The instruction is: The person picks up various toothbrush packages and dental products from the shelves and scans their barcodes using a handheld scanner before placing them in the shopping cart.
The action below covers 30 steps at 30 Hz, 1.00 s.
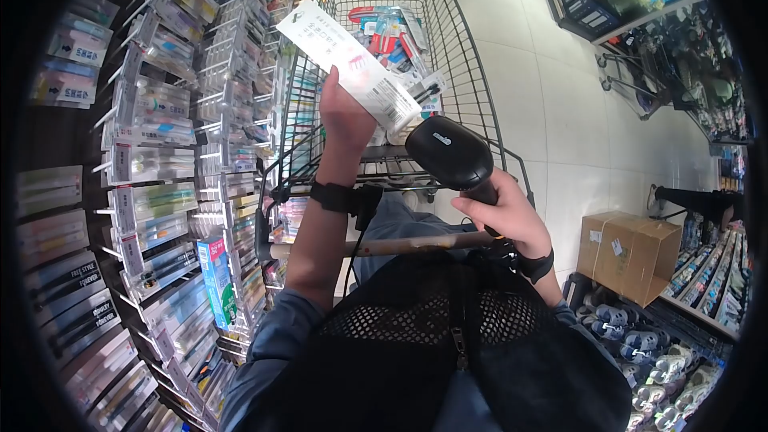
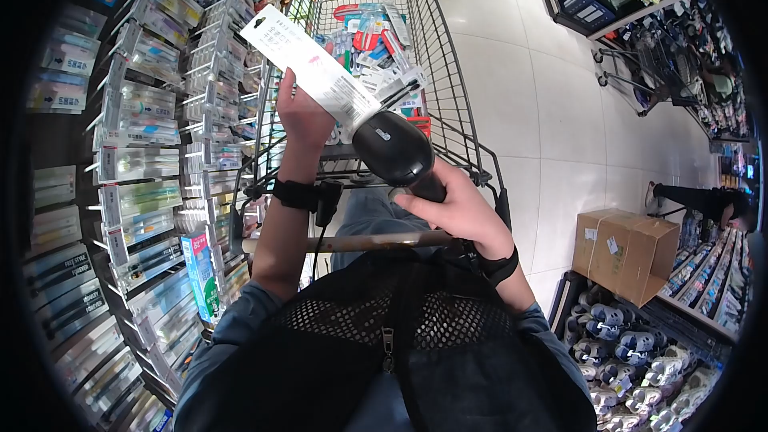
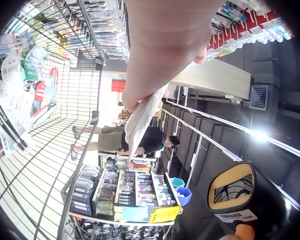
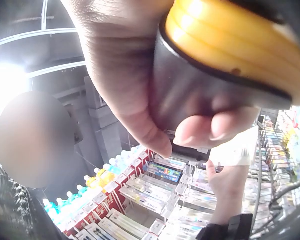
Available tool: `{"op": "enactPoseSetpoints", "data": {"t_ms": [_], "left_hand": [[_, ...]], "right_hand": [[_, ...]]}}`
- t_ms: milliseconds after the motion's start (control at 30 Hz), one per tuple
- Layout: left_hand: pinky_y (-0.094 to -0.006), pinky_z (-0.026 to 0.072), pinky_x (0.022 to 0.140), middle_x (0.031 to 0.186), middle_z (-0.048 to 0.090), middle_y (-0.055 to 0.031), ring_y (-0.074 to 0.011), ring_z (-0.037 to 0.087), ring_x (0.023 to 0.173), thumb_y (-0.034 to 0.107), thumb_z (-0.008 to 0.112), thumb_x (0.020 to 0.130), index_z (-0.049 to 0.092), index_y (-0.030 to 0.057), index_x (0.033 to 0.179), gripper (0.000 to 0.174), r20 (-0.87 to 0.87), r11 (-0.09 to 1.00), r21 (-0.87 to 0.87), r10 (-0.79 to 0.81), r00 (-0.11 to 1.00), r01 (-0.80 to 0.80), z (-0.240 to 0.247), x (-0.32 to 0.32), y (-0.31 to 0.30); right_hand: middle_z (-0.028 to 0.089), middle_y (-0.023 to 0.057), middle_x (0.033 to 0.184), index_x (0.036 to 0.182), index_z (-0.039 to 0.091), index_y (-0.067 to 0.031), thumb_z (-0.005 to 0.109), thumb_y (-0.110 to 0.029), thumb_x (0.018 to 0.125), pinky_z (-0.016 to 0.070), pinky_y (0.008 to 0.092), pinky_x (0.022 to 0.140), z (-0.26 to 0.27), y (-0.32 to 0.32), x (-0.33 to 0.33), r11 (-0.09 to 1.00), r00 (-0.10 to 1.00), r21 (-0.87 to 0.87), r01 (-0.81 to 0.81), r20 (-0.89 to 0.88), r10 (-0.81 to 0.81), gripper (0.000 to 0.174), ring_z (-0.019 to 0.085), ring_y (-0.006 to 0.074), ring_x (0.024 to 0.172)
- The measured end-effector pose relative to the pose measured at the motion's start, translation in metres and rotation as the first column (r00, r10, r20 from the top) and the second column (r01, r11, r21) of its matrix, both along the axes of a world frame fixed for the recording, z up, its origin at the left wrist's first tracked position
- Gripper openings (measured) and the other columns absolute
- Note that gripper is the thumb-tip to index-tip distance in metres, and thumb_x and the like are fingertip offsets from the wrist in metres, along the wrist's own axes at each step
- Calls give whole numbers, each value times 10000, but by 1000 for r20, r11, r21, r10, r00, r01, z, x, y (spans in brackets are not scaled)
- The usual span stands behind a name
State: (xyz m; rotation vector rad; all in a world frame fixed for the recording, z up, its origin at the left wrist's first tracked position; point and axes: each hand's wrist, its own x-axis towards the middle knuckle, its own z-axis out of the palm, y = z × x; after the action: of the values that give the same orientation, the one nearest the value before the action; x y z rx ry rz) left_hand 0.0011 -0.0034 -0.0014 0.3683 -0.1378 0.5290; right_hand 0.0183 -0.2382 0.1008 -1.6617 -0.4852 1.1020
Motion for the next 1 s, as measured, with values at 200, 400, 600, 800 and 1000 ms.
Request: {"op": "enactPoseSetpoints", "data": {"t_ms": [200,400,600,800,1000], "left_hand": [[-401,275,1009,1329,313,-148,-277,336,1204,158,300,924,208,-38,1284,420,-8,974,-189,-132,991,128,-22,3,7],[-381,282,1004,1284,362,-143,-269,320,1214,143,297,930,268,-44,1267,387,-344,996,-61,-82,936,65,-21,5,2],[-403,284,1020,1290,310,-228,-279,290,1225,57,270,911,245,-137,1223,368,-391,985,154,-7,920,73,-33,3,6],[-444,290,1018,1254,347,-219,-317,348,1181,38,333,882,279,-99,1206,357,-197,940,-325,-177,964,106,-35,7,5],[-464,273,1024,1270,318,-233,-331,319,1199,31,325,878,286,-106,1185,338,-343,995,92,-8,939,42,-31,7,5]], "right_hand": [[519,-35,687,1085,499,-50,636,-122,751,332,175,416,-2,0,1,999,999,7,39,-35,-39,367,404,19,485],[509,-27,661,1045,499,-28,639,-106,753,324,181,417,-6,-2,5,994,994,37,107,-19,-106,333,414,30,466],[508,-8,645,1009,477,-3,634,-102,762,329,188,420,-5,4,6,980,982,94,174,-89,-165,310,432,43,451],[511,-5,641,977,481,-10,631,-116,768,343,189,422,-7,12,6,968,972,96,232,-49,-228,278,454,53,447],[498,-10,619,952,491,-22,627,-134,775,353,194,421,-10,16,9,961,965,85,263,-19,-263,249,454,55,443]]}}
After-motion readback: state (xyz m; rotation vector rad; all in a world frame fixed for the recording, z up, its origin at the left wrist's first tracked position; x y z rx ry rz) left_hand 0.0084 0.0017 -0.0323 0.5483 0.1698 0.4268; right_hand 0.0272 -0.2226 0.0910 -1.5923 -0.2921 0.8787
